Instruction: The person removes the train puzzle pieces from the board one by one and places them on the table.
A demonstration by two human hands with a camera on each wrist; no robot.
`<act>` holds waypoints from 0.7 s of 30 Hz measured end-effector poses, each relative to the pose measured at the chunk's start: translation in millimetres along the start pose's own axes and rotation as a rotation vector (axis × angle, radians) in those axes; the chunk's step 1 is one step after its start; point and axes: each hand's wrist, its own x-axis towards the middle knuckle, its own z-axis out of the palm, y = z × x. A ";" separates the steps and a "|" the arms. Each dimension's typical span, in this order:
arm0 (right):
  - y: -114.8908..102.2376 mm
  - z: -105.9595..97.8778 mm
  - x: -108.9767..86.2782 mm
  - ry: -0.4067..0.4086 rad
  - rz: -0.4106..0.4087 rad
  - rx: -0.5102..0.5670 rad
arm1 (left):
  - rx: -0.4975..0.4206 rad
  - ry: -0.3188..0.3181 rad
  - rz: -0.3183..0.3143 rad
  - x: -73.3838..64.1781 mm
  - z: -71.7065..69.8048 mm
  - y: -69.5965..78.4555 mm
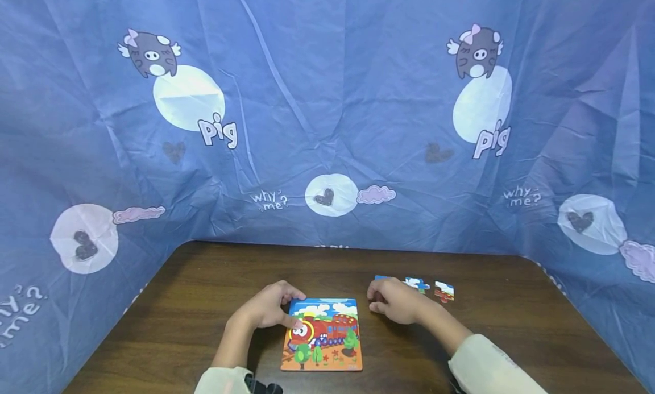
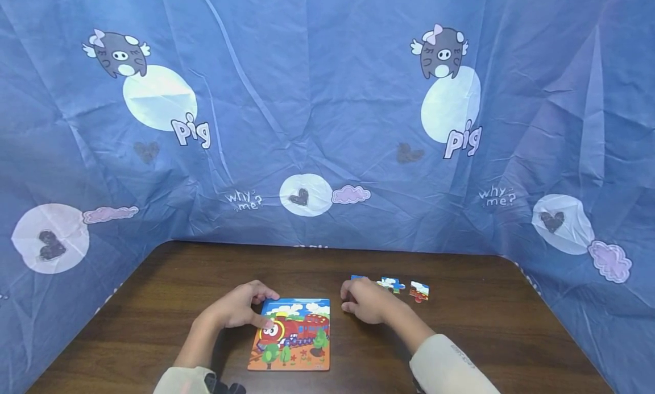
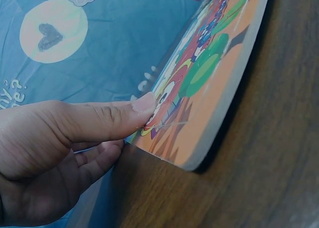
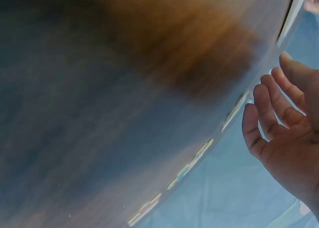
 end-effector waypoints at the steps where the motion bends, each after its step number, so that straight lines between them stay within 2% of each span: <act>1: -2.5 1.0 -1.0 -0.006 -0.005 -0.002 | 0.001 -0.002 0.003 0.0 -0.1 0.3; 12: -29.8 12.3 -8.5 -0.081 -0.089 -0.066 | 0.008 0.002 0.006 -0.4 0.4 -0.2; 21: -41.1 25.1 -11.5 -0.074 -0.149 -0.062 | 0.008 -0.004 -0.011 0.3 0.0 1.6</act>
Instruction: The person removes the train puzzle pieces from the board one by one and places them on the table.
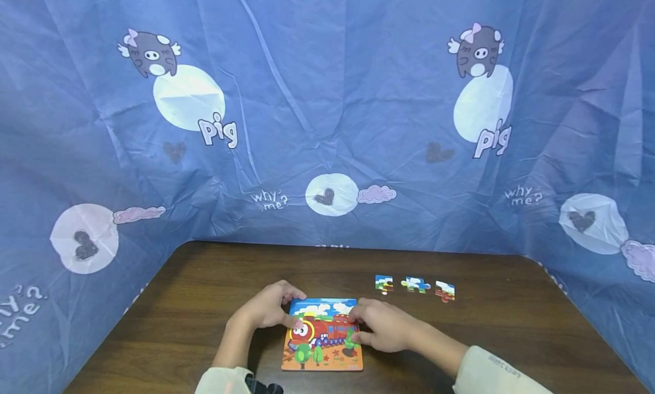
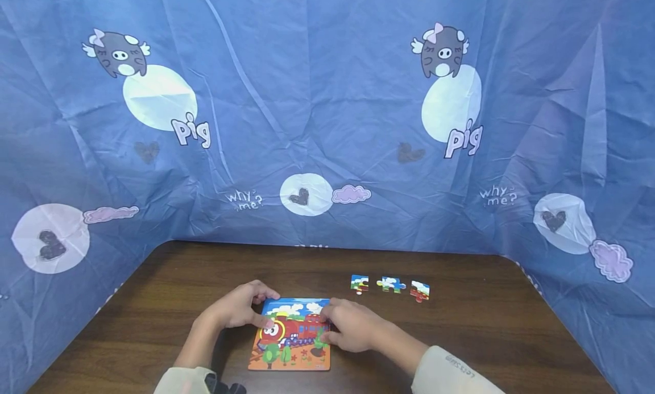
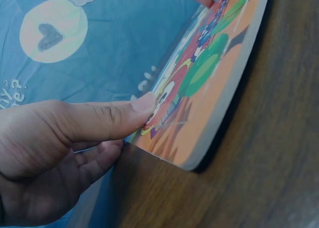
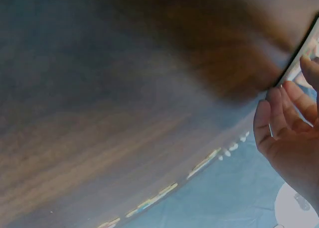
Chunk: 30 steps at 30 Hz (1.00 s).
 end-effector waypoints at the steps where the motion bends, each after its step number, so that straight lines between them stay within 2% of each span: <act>1: 0.1 1.0 -0.3 0.005 0.005 0.005 | -0.001 -0.002 0.001 0.2 0.0 0.1; 6: 1.2 4.1 -0.8 0.023 0.040 0.114 | -0.004 -0.004 0.003 -0.5 0.0 0.4; 11: 2.4 4.8 4.5 0.027 0.067 0.281 | -0.018 -0.002 -0.027 -1.5 0.4 0.1; 14: 2.7 4.3 8.5 0.014 0.104 0.337 | -0.018 -0.002 -0.041 -1.5 0.3 0.4; 21: -3.1 0.7 14.4 -0.027 0.179 0.334 | -0.021 0.007 -0.051 -1.2 0.5 1.6; 30: -7.9 -0.5 15.2 -0.007 0.212 0.331 | -0.029 -0.004 -0.070 -0.6 0.4 3.0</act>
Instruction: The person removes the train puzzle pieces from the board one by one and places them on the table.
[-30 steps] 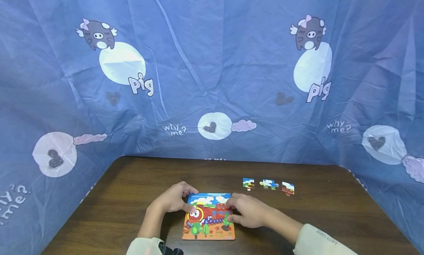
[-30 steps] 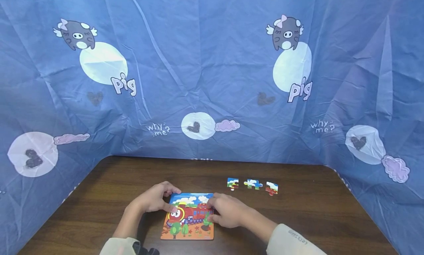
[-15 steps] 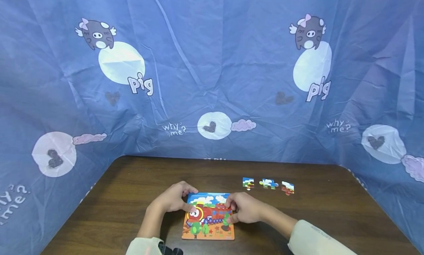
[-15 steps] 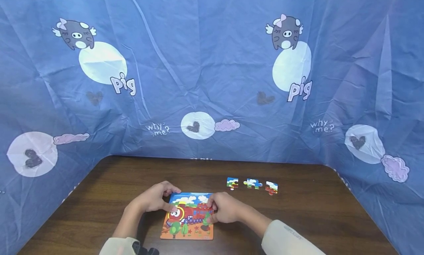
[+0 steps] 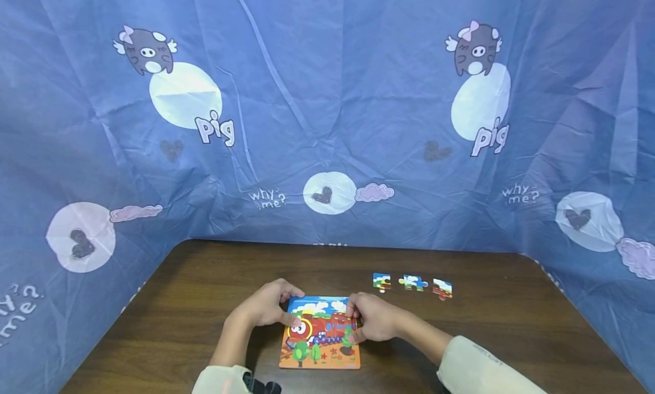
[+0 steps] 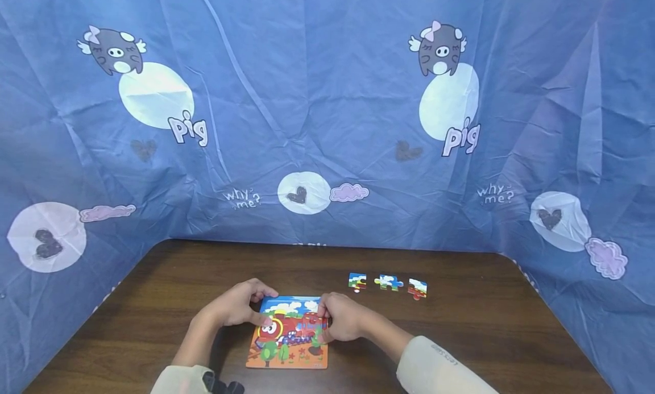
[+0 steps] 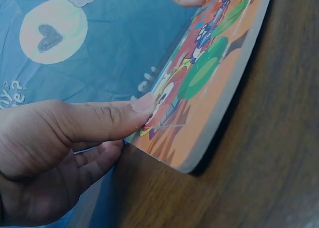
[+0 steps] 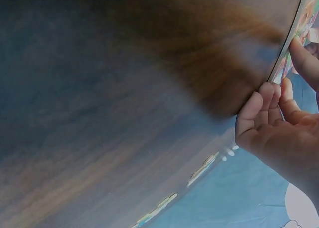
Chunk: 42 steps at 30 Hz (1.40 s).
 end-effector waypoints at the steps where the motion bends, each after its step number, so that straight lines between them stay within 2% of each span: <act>1: 0.2 0.3 0.0 0.003 0.003 0.010 | -0.001 0.001 -0.002 0.0 -0.1 0.2; 10: 2.5 3.3 0.5 0.003 -0.018 0.167 | -0.004 0.003 0.002 -0.3 -1.4 0.9; 17: 4.5 2.3 1.2 -0.019 -0.025 0.164 | -0.011 0.006 0.066 -1.1 0.0 -0.2; 20: 4.7 2.5 1.4 -0.020 -0.024 0.158 | 0.015 0.013 0.108 0.7 3.3 0.8; 23: 3.7 2.2 1.1 -0.018 -0.022 0.148 | 0.064 0.030 0.124 2.9 7.9 2.2; 28: 2.9 1.8 1.4 -0.018 -0.023 0.140 | 0.106 0.049 0.113 4.6 13.5 5.0; 42: 3.6 1.0 3.1 -0.031 -0.034 0.123 | 0.122 0.073 0.091 4.0 17.1 8.1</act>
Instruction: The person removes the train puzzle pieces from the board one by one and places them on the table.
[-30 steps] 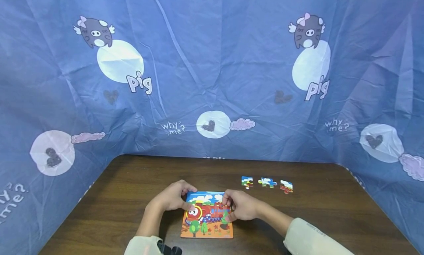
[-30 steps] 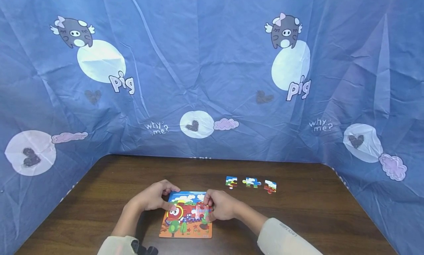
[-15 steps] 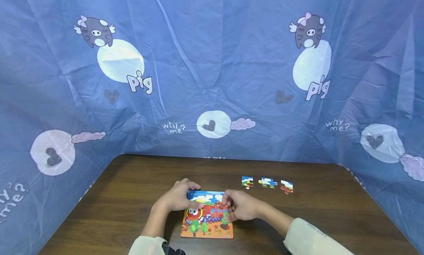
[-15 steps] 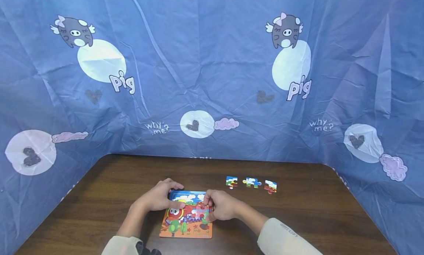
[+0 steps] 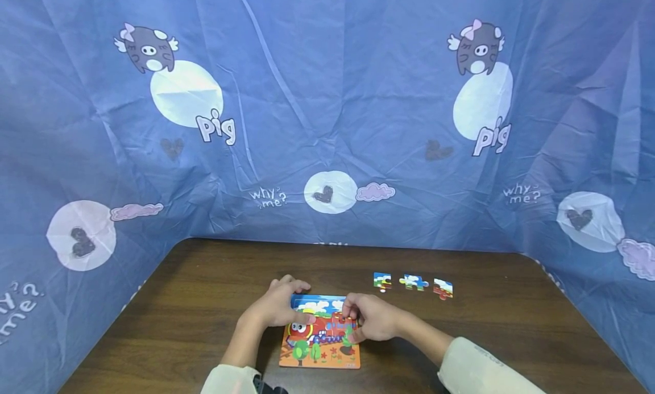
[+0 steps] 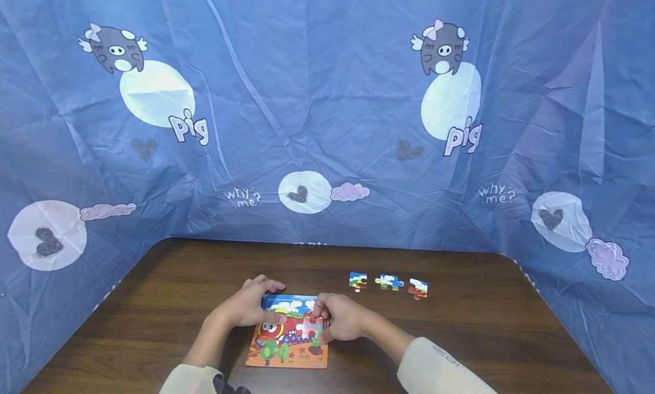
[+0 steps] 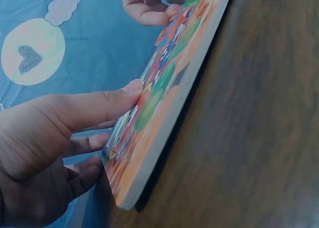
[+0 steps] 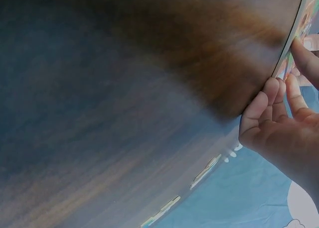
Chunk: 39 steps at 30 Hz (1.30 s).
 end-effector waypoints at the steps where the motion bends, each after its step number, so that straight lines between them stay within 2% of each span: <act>1: 0.1 -0.1 0.0 -0.002 0.000 -0.001 | -0.001 -0.002 -0.002 0.2 0.0 -0.1; 15: -3.4 1.6 -2.2 0.046 -0.046 -0.033 | 0.002 -0.006 -0.005 0.8 1.2 1.1; 26: -7.8 -1.3 -0.5 0.088 -0.034 0.086 | 0.005 -0.003 -0.014 -0.5 -0.4 3.5; 34: -7.1 2.2 0.2 0.083 -0.010 0.100 | 0.005 0.006 -0.003 -2.1 -1.2 4.5; 39: -7.1 6.1 -1.3 0.076 -0.017 0.048 | -0.005 0.005 -0.002 -2.2 -0.8 3.9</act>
